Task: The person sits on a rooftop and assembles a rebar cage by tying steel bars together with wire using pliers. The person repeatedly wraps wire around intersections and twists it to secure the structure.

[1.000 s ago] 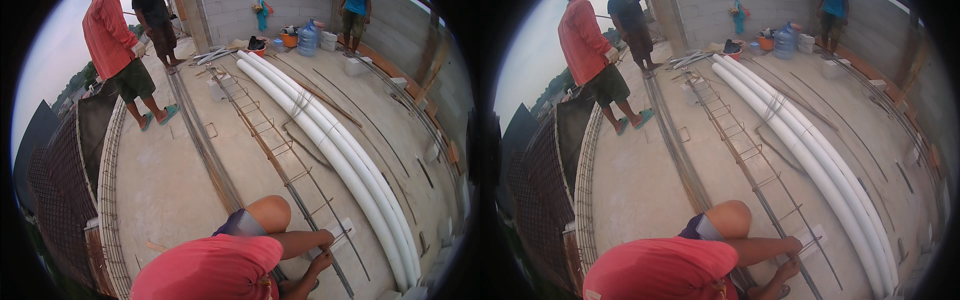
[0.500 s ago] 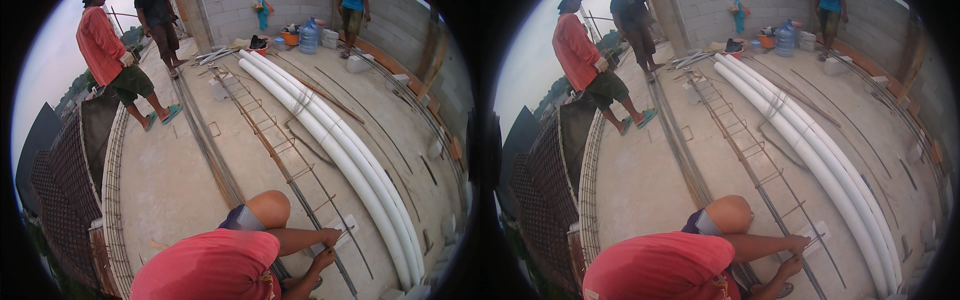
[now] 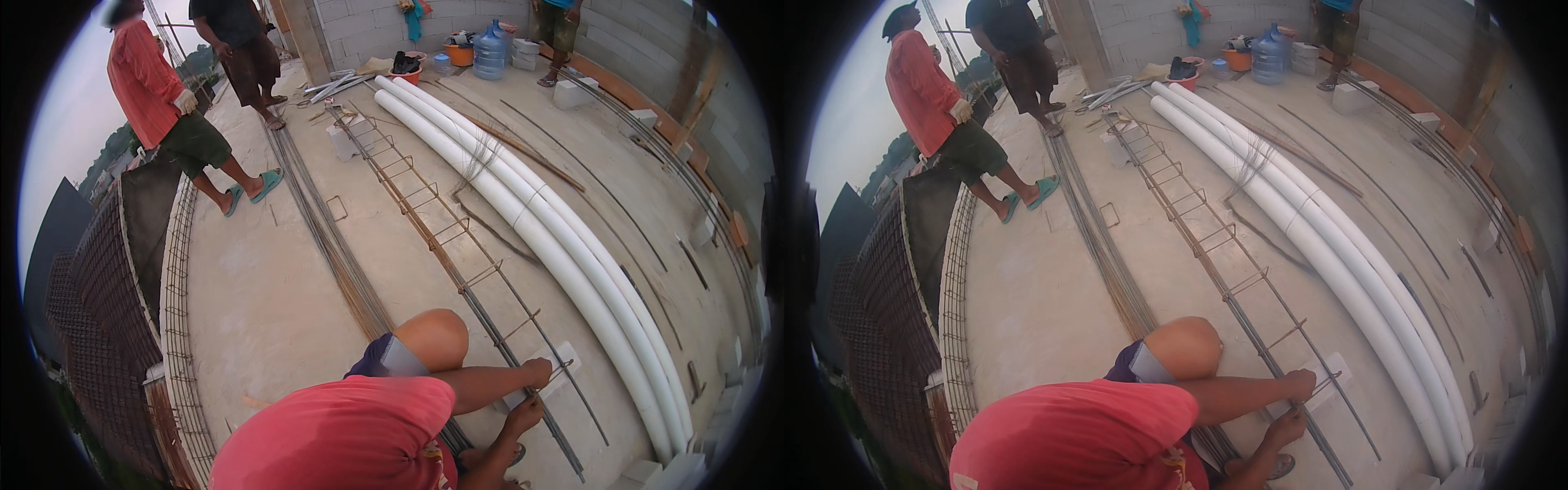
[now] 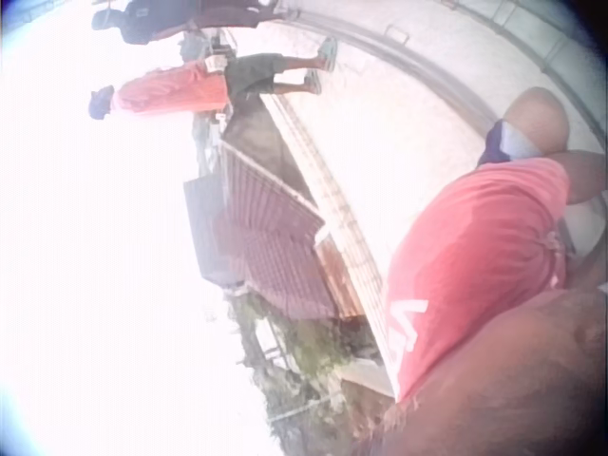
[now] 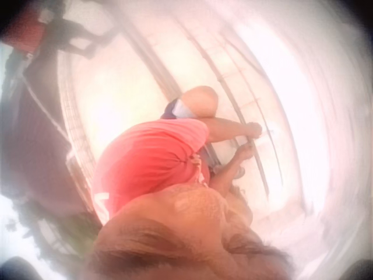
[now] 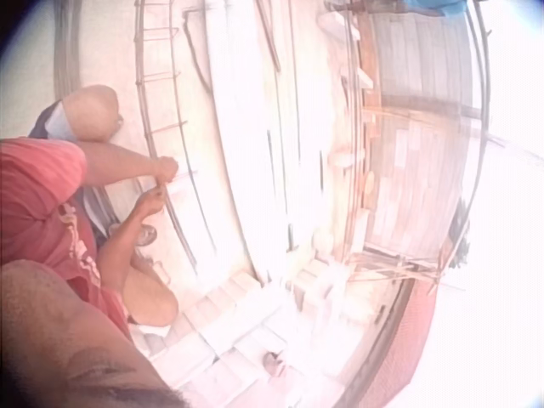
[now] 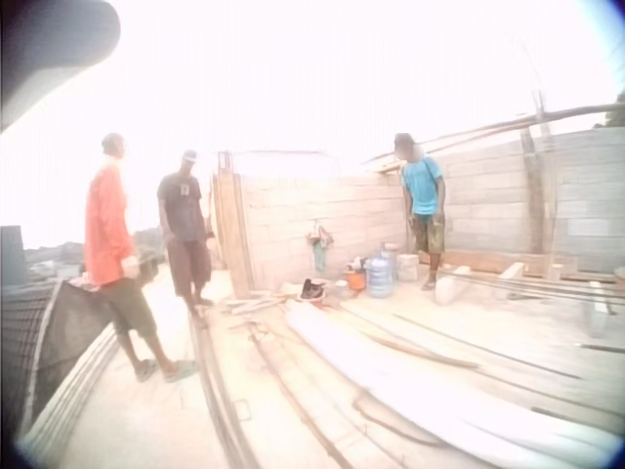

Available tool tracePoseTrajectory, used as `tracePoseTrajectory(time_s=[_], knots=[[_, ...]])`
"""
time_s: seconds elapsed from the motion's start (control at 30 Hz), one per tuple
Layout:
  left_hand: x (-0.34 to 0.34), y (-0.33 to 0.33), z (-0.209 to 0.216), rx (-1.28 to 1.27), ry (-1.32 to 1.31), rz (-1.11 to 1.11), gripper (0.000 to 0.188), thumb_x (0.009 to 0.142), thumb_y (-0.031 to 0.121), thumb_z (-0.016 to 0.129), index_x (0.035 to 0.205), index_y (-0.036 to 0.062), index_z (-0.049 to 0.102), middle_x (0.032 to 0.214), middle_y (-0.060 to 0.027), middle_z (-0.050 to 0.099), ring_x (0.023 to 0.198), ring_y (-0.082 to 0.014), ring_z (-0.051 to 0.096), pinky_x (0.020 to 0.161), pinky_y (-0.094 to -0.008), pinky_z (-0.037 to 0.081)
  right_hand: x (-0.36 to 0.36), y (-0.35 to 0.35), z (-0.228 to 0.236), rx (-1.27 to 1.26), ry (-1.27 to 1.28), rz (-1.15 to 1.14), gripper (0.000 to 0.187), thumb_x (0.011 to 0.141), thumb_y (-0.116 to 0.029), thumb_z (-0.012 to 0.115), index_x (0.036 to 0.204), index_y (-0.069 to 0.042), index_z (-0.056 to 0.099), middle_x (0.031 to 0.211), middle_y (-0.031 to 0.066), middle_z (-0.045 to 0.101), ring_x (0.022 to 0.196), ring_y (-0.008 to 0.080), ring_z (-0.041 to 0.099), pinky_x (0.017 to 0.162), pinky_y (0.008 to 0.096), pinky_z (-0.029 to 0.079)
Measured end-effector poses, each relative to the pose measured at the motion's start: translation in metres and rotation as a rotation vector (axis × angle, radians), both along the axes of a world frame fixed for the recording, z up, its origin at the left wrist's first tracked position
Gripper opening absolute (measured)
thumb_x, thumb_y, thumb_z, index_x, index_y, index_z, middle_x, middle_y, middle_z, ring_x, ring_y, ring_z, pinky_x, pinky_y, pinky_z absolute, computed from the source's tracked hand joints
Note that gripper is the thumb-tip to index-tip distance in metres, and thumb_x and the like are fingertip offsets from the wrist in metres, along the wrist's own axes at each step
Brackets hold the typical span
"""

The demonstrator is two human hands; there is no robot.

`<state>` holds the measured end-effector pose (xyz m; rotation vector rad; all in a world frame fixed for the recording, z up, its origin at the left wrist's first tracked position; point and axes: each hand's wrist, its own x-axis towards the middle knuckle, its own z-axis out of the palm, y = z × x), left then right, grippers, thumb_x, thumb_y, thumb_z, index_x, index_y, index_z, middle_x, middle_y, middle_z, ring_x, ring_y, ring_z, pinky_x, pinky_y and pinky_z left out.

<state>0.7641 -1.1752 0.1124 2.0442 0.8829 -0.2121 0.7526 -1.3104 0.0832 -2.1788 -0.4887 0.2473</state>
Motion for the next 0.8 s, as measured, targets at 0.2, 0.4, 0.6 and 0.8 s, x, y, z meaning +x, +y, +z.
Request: tracePoseTrajectory(time_s=[0.2,0.4,0.6,0.8], knots=[[0.013,0.01,-0.014,0.022,-0.001,-0.234,0.017,0.071,0.01,0.066,0.082,-0.0026,0.071,0.088,-0.0231,0.069,0.086,-0.0358,0.068,0.074,-0.0411,0.055,-0.01,0.006,0.029,-0.09,0.0,-0.015,0.029,0.09,-0.018,0.054,0.09,0.008,0.065,0.083,0.027,0.065,0.077,0.0425,0.063,0.069,0.0466,0.047],[0.006,0.001,-0.023,0.053,-0.07,-0.107,0.016,0.067,0.013,0.068,0.075,-0.0017,0.07,0.083,-0.0239,0.068,0.082,-0.0361,0.068,0.07,-0.0418,0.055,-0.009,0.004,0.025,-0.063,0.003,-0.012,0.029,0.091,-0.019,0.053,0.09,0.007,0.065,0.081,0.0274,0.064,0.077,0.0434,0.063,0.067,0.0471,0.045],[-0.013,-0.004,0.015,0.118,-0.104,-0.41,0.021,0.073,0.017,0.065,0.078,-0.0033,0.07,0.084,-0.0236,0.068,0.084,-0.0361,0.068,0.072,-0.0432,0.054,0.002,0.0,0.005,0.016,-0.048,0.029,0.03,0.091,-0.02,0.054,0.094,0.008,0.065,0.083,0.0276,0.065,0.077,0.04,0.064,0.067,0.0454,0.045],[-0.028,-0.001,0.015,0.017,-0.119,-0.346,0.027,0.075,0.024,0.062,0.08,-0.0006,0.072,0.086,-0.0217,0.068,0.084,-0.0367,0.067,0.074,-0.0445,0.053,-0.002,-0.001,0.019,0.024,0.098,0.062,0.035,0.09,-0.026,0.058,0.086,0.009,0.063,0.075,0.0256,0.064,0.064,0.0345,0.06,0.062,0.0445,0.044]])
